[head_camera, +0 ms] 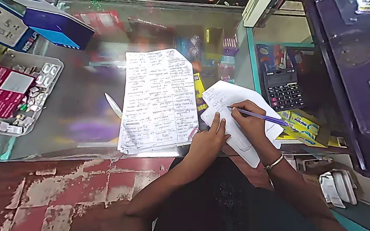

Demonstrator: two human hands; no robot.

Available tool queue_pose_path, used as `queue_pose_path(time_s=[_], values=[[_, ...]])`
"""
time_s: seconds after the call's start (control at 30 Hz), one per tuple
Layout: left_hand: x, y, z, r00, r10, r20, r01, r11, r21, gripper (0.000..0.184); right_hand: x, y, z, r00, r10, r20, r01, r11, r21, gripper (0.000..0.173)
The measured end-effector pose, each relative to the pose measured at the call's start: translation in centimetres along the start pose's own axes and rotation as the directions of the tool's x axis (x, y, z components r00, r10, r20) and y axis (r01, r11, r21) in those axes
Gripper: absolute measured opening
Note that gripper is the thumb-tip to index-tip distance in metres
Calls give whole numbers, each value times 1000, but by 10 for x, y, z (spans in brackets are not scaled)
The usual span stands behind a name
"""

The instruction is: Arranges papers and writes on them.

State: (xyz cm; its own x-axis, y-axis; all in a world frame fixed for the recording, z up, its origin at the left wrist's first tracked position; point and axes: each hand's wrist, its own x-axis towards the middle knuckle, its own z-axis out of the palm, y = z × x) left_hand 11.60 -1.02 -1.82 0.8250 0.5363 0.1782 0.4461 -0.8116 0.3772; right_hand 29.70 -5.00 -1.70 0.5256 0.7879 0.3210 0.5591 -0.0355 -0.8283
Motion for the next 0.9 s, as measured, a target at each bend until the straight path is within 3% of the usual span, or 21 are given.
queue_pose_path(time_s=[0.73,0.9], values=[[-1,-1,3,999,13,-43,-13,1000,21,49,-1,-1,1,1000,15,-11,-15,1000,18,11],[-1,0,3,998,15,-65,-14,1000,9,47,-10,1,0,967,-185,176,173,981,83,13]])
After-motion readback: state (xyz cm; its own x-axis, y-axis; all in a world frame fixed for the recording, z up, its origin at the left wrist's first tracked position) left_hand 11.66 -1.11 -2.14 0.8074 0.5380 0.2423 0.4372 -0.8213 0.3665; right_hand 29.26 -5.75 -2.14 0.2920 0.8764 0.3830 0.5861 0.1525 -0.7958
